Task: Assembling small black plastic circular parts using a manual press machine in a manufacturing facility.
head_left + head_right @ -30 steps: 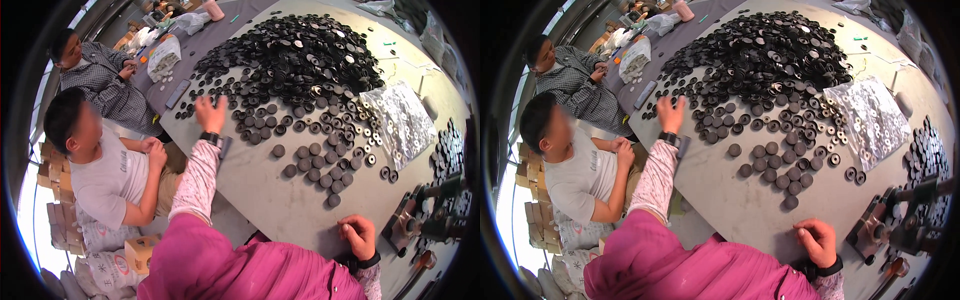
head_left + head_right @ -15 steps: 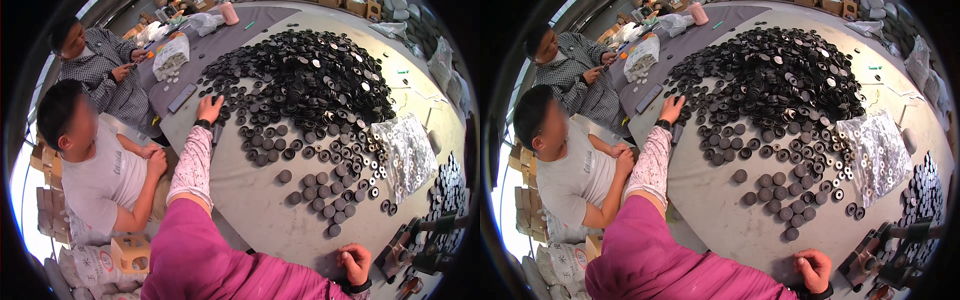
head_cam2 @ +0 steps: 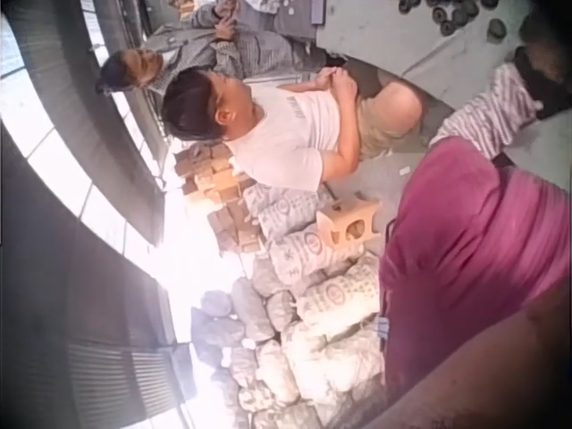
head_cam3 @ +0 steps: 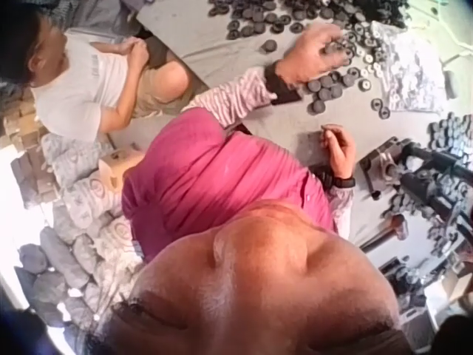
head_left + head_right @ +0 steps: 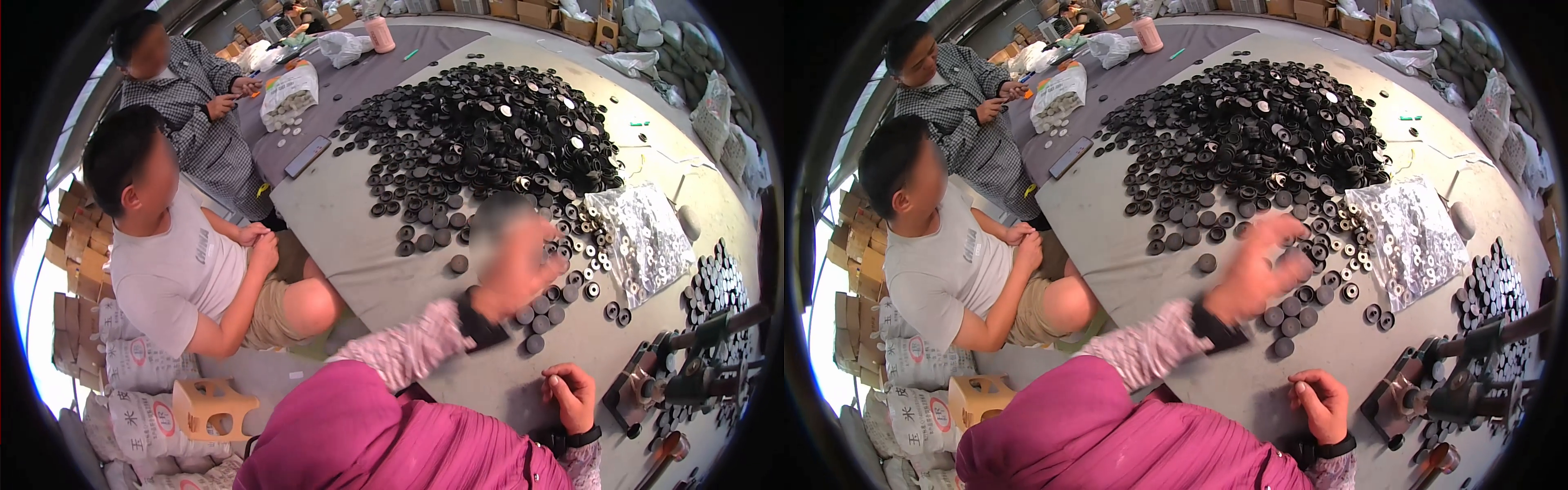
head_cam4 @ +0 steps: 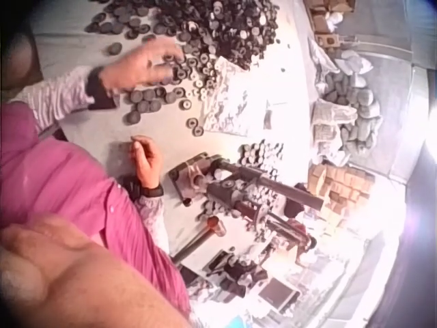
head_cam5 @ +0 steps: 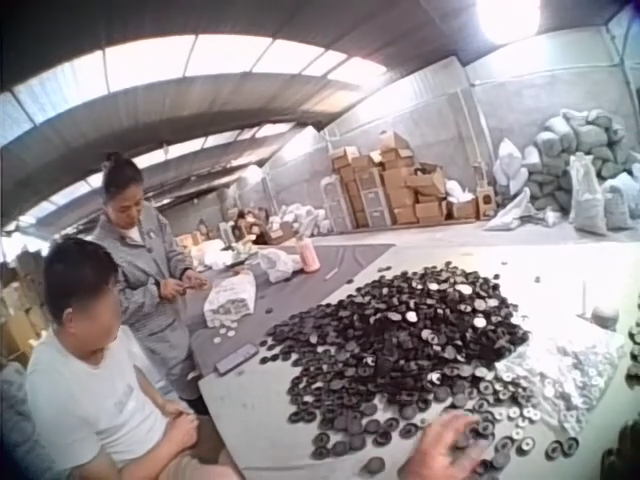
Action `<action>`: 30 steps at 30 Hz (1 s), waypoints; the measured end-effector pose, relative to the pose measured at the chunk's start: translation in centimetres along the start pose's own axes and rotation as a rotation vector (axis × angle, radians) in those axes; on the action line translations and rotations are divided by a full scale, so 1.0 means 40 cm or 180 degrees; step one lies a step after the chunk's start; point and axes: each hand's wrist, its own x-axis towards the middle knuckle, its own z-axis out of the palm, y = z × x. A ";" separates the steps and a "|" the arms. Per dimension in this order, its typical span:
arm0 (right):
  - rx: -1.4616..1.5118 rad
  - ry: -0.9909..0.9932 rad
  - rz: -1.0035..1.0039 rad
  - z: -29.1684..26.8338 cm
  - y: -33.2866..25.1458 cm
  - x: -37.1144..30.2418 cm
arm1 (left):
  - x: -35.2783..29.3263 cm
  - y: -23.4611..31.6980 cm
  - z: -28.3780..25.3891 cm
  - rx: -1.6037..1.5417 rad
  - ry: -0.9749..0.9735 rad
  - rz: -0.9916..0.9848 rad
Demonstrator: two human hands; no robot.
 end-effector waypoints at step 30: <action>-0.0432 0.0055 -0.0169 -0.025 0.052 -0.010 | -0.201 0.018 0.222 -0.1069 -0.2414 -0.1031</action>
